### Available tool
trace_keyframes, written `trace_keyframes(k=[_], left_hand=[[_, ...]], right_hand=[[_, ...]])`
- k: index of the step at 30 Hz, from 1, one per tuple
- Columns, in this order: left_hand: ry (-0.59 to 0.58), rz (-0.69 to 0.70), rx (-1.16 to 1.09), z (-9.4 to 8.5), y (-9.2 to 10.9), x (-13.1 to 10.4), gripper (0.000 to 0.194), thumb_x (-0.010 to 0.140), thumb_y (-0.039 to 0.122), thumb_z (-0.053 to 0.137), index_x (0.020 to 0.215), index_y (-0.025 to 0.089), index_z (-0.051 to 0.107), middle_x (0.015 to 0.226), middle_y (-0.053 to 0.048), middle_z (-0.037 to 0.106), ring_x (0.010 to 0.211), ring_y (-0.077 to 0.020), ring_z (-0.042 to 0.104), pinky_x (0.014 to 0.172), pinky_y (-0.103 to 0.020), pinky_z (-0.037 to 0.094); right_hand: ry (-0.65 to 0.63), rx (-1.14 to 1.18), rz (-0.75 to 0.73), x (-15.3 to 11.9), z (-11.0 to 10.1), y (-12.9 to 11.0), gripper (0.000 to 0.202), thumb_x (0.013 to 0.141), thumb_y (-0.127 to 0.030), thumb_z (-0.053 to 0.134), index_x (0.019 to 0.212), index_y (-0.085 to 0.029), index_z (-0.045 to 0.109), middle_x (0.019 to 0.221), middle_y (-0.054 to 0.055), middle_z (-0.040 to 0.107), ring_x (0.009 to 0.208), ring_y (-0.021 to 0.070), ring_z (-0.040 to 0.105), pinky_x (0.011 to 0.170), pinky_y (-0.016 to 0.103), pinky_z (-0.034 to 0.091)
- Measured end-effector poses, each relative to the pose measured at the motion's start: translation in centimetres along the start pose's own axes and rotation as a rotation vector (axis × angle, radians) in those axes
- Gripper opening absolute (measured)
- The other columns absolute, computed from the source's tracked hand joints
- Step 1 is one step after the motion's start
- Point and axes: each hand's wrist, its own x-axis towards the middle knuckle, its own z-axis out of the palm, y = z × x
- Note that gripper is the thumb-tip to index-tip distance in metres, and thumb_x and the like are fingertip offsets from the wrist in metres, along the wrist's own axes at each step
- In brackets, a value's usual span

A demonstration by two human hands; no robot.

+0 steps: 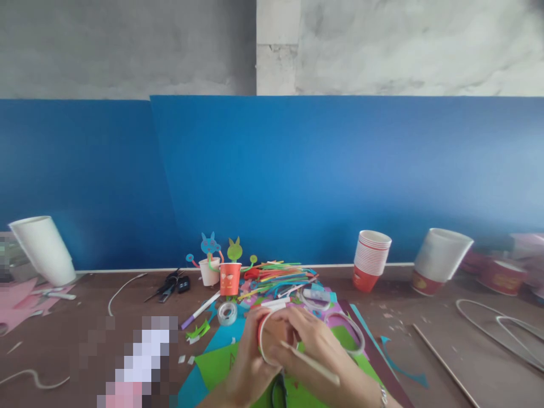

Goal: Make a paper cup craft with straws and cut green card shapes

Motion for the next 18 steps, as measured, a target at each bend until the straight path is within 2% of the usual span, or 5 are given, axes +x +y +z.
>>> trace_keyframes(k=[4,8,14,16,18], left_hand=[[-0.073,-0.022,-0.017,-0.4,0.1,0.3,0.048,0.074,0.027,0.071,0.115,0.024,0.047,0.111,-0.009,0.062,0.096,-0.0268,0.062,0.084,-0.042,0.051],[-0.052,-0.008,0.011,-0.3,0.4,0.1,0.043,0.076,0.025,0.067,0.114,0.023,0.047,0.105,-0.008,0.063,0.094,-0.0257,0.062,0.085,-0.04,0.05],[-0.04,0.078,-0.111,1.0,0.6,-0.6,0.044,0.07,0.032,0.073,0.108,0.024,0.054,0.1,-0.008,0.065,0.091,-0.0273,0.063,0.08,-0.04,0.053],[-0.013,0.033,-0.143,1.1,0.9,-0.5,0.047,0.065,0.034,0.078,0.105,0.024,0.056,0.097,-0.008,0.067,0.09,-0.0284,0.064,0.079,-0.04,0.054],[0.025,-0.037,-0.157,0.7,1.4,0.1,0.059,0.057,0.041,0.081,0.108,0.022,0.057,0.103,-0.011,0.068,0.095,-0.0313,0.063,0.082,-0.043,0.053]], right_hand=[[0.189,-0.055,-0.137,-0.6,-1.0,-0.3,0.009,0.089,-0.022,0.051,0.08,-0.022,0.051,0.067,0.0,0.056,0.061,0.0158,0.052,0.057,0.027,0.039],[0.253,-0.093,-0.27,-0.6,-0.7,0.1,0.024,0.093,-0.014,0.04,0.071,-0.022,0.045,0.061,0.0,0.052,0.057,0.0155,0.046,0.056,0.028,0.035],[0.138,-0.21,-0.238,0.0,0.2,0.2,0.023,0.092,-0.019,0.046,0.069,-0.02,0.049,0.065,0.001,0.058,0.064,0.0169,0.05,0.063,0.03,0.035],[0.115,-0.194,-0.258,-0.2,0.0,0.1,0.018,0.091,-0.027,0.049,0.075,-0.021,0.055,0.072,0.002,0.062,0.07,0.0188,0.053,0.067,0.032,0.037],[0.159,-0.104,-0.263,-0.4,-0.4,0.0,0.02,0.091,-0.038,0.047,0.099,-0.022,0.058,0.092,0.006,0.066,0.084,0.0233,0.057,0.075,0.036,0.041]])
